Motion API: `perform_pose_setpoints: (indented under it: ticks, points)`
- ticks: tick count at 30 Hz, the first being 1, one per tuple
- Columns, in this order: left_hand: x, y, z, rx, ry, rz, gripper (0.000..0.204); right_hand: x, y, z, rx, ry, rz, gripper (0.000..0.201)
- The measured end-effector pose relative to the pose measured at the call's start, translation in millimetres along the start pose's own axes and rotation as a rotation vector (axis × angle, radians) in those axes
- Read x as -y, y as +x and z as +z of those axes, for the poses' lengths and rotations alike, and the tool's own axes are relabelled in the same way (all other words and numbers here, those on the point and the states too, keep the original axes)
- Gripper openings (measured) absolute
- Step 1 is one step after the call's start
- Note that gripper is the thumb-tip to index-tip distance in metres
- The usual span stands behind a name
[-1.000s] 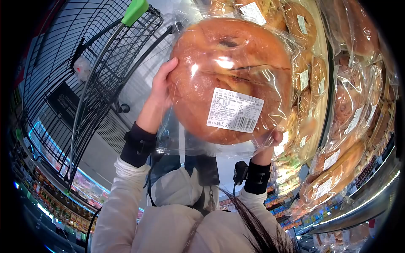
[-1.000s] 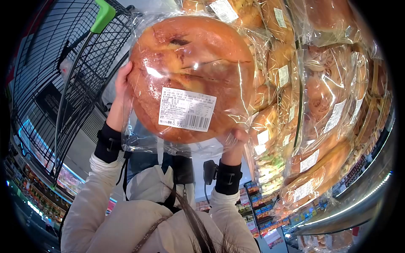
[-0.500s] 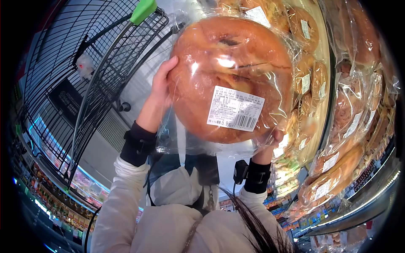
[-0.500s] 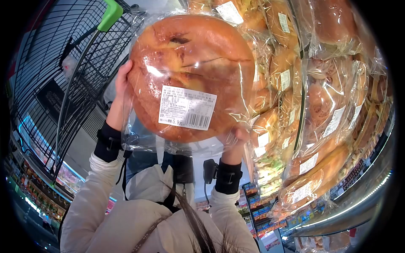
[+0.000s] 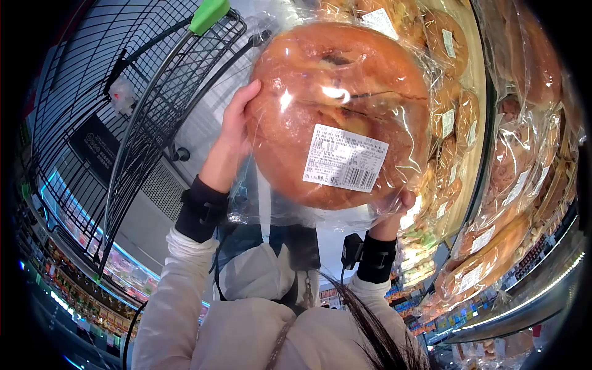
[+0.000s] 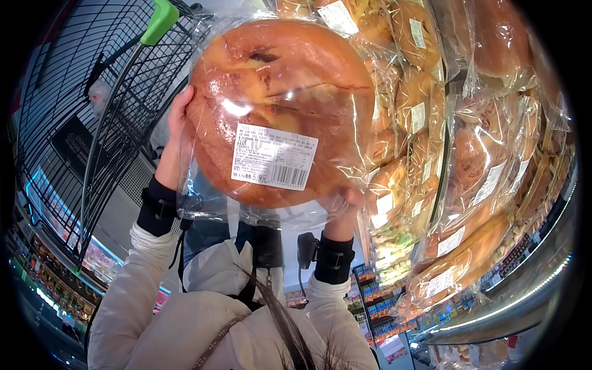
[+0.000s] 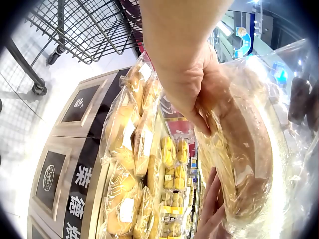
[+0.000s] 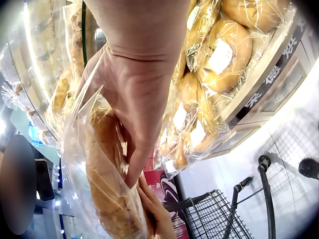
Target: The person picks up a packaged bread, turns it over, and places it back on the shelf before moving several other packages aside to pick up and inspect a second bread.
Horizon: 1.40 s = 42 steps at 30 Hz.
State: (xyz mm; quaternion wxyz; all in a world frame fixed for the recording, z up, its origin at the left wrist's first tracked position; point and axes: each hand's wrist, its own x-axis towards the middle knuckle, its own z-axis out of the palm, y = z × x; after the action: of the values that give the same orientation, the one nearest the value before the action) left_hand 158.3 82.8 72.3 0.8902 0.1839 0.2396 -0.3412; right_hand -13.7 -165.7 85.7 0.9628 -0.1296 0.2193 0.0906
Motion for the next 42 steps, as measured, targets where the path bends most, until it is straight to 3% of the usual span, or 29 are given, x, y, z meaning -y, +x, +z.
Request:
perform_pose_setpoints:
  ticks: [3, 5, 11, 13, 15, 17, 23, 29, 35, 42]
  points:
    - [-1.9, 1.0, -0.1, 0.005, 0.003, -0.001, 0.044, -0.4, -6.4, -12.8, -0.047, 0.029, -0.014, 0.071]
    - [-3.3, 1.8, -0.7, -0.009, 0.005, -0.002, 0.045, -3.4, 8.9, 15.2, -0.011, -0.039, 0.008, 0.072]
    - [-9.6, 5.4, -0.8, -0.048, 0.018, -0.002, 0.044, -4.8, 15.7, 14.6, 0.075, -0.056, -0.009, 0.07]
    - [-12.6, 7.3, -1.6, -0.025, 0.007, -0.014, 0.044, -4.6, -1.3, -21.1, -0.021, 0.071, -0.075, 0.069]
    - [-15.4, 9.6, -2.5, -0.009, 0.003, -0.03, 0.043, -6.3, 1.0, -19.4, -0.018, 0.053, -0.083, 0.069]
    - [-17.1, 12.9, -2.6, -0.027, 0.03, -0.024, 0.044, -8.5, 23.3, 22.5, 0.082, -0.111, -0.033, 0.069]
    - [-25.9, 21.7, -1.1, -0.095, 0.084, -0.036, 0.044, -11.6, 39.7, 27.8, 0.182, -0.024, -0.022, 0.068]
    - [-36.3, 33.3, 1.5, -0.106, 0.119, -0.047, 0.043, -18.5, 49.9, 27.6, 0.166, -0.027, -0.099, 0.072]
    - [-46.1, 43.0, -3.5, -0.06, 0.084, -0.085, 0.044, -23.4, 60.1, 45.7, 0.021, -0.008, -0.092, 0.075]
    - [-56.3, 46.6, 1.4, -0.055, 0.115, -0.099, 0.046, -26.6, 70.7, 57.8, 0.075, 0.012, -0.092, 0.074]
